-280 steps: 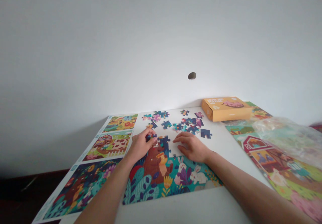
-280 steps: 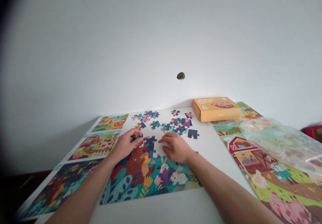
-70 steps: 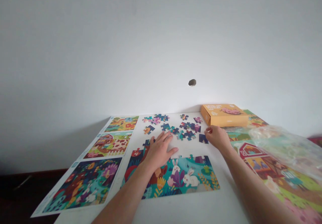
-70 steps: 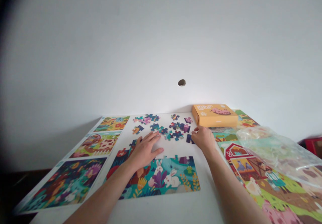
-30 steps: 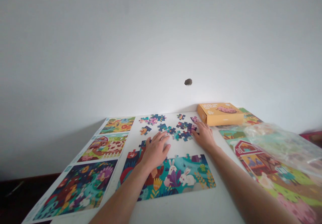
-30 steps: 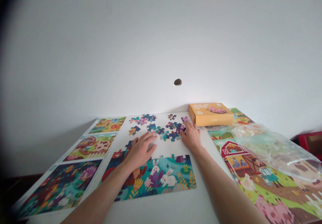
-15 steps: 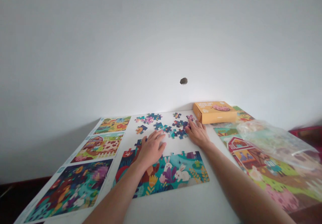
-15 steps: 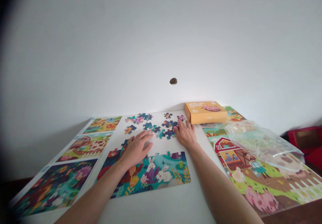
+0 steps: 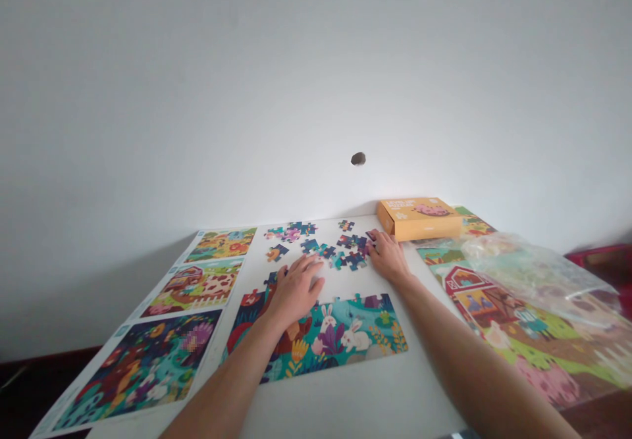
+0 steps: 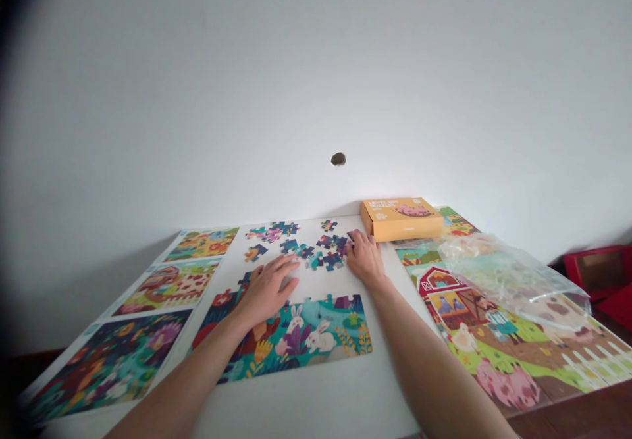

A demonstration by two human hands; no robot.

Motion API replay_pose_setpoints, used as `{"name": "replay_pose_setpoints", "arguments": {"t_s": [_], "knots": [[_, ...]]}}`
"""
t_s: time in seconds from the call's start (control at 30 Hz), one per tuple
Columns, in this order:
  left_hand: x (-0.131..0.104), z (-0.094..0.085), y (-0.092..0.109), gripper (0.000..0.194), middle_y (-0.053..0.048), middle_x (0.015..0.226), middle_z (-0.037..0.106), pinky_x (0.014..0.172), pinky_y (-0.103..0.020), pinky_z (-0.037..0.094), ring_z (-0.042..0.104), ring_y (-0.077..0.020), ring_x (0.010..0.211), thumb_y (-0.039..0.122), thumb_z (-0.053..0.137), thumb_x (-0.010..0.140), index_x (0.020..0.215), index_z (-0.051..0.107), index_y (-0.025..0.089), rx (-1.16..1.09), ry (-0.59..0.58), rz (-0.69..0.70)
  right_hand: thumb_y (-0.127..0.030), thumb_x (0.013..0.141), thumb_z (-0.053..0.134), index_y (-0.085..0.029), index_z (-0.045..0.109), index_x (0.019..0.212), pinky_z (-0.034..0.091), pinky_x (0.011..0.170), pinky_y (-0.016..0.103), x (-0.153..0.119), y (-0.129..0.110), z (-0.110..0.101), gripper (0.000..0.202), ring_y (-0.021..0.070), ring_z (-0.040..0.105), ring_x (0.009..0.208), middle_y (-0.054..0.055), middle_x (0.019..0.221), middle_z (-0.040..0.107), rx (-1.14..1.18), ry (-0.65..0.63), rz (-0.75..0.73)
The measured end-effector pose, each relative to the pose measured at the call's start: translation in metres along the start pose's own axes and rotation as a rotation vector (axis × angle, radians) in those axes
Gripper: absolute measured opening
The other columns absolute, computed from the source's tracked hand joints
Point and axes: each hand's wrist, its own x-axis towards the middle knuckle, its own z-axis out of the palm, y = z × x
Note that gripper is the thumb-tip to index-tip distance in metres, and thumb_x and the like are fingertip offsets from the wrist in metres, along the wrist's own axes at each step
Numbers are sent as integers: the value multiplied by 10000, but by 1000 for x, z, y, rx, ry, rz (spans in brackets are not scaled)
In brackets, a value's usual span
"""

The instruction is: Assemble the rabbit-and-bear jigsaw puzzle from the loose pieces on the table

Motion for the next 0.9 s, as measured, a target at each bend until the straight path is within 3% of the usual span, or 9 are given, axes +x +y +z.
{"name": "replay_pose_setpoints", "arguments": {"t_s": [0.17, 0.33, 0.43, 0.57, 0.67, 0.8, 0.9], "knots": [[0, 1, -1, 380, -41, 1454, 468, 1130, -470, 278, 372, -246, 1366, 320, 446, 915, 1267, 581, 271, -4, 1, -5, -158, 806, 483, -199, 574, 1205, 359, 964, 323, 3, 4, 2, 411, 225, 513, 1094, 84, 1163, 612, 37, 48, -23], [-1, 0, 1, 383, -21, 1462, 457, 1118, -504, 286, 375, -260, 1362, 331, 446, 914, 1275, 568, 285, 1, 5, 2, -411, 825, 575, -191, 541, 1279, 325, 1007, 387, -1, -4, 3, 506, 270, 457, 1169, 92, 1258, 579, 72, 9, -119], [-1, -1, 2, 379, -22, 1463, 455, 1117, -500, 289, 373, -261, 1362, 323, 449, 912, 1268, 574, 288, 3, 5, -2, -457, 790, 623, -236, 519, 1321, 322, 992, 420, -4, -10, 2, 584, 293, 419, 1204, 80, 1315, 546, 77, -52, -180], [-1, -1, 2, 381, -33, 1459, 459, 1125, -482, 285, 372, -260, 1360, 317, 448, 914, 1268, 582, 278, 2, -1, -6, -222, 804, 566, -249, 638, 1177, 339, 980, 381, -4, -9, 2, 381, 253, 466, 1144, 65, 1209, 592, 74, -4, -110], [-1, -2, 2, 378, -25, 1461, 456, 1124, -492, 284, 379, -264, 1355, 318, 450, 917, 1268, 587, 297, -6, -3, 4, -76, 789, 455, -226, 699, 1026, 377, 942, 334, -1, -5, 2, 372, 222, 520, 1068, 66, 1086, 625, 105, 96, -4], [-1, -4, 3, 366, -6, 1470, 440, 1110, -503, 296, 375, -272, 1355, 324, 439, 933, 1262, 593, 363, -3, -9, 24, -73, 800, 451, -209, 713, 938, 406, 910, 311, -1, -8, 1, 326, 213, 551, 997, 71, 958, 631, 168, 124, -64], [-1, -4, 3, 358, -5, 1465, 442, 1100, -512, 300, 378, -278, 1350, 331, 442, 938, 1256, 596, 390, 4, -14, 31, -191, 849, 530, -214, 719, 949, 404, 918, 333, -5, -16, -1, 215, 220, 547, 988, 70, 939, 625, 195, 29, -166]]}}
